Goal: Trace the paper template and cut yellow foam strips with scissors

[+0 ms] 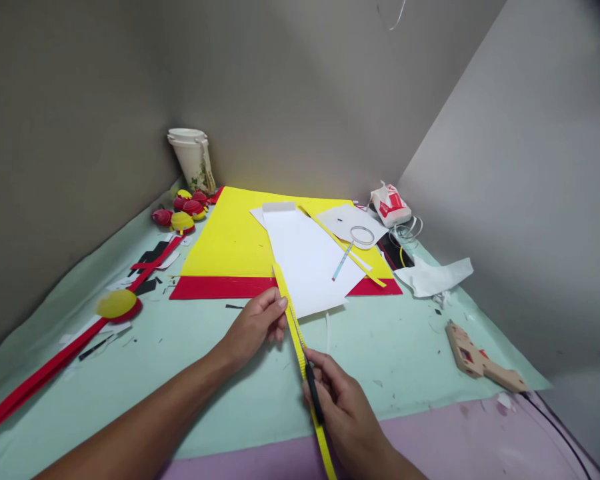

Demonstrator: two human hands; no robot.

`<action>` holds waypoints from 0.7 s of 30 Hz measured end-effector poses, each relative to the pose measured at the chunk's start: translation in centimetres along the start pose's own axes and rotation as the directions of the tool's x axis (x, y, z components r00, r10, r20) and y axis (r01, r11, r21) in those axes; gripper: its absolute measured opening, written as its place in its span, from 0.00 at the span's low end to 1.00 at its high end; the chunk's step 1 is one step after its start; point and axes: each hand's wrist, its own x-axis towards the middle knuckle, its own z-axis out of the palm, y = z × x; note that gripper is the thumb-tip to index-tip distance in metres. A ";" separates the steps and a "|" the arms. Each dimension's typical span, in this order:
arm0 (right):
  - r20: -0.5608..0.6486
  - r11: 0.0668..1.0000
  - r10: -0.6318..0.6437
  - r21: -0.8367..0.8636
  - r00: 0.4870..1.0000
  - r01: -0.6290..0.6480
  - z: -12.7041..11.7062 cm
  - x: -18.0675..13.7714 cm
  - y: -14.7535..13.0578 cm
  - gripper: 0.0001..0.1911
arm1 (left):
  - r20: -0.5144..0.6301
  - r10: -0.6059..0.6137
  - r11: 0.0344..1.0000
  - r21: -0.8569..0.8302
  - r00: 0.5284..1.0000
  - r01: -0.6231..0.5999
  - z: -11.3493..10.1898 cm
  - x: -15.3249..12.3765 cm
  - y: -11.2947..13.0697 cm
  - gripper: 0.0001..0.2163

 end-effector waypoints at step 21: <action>-0.013 1.000 -0.004 -0.017 1.000 0.003 0.2 0.0 0.0 0.20 | -0.015 -0.018 0.998 -0.053 1.000 0.017 0.1 -0.1 0.1 0.12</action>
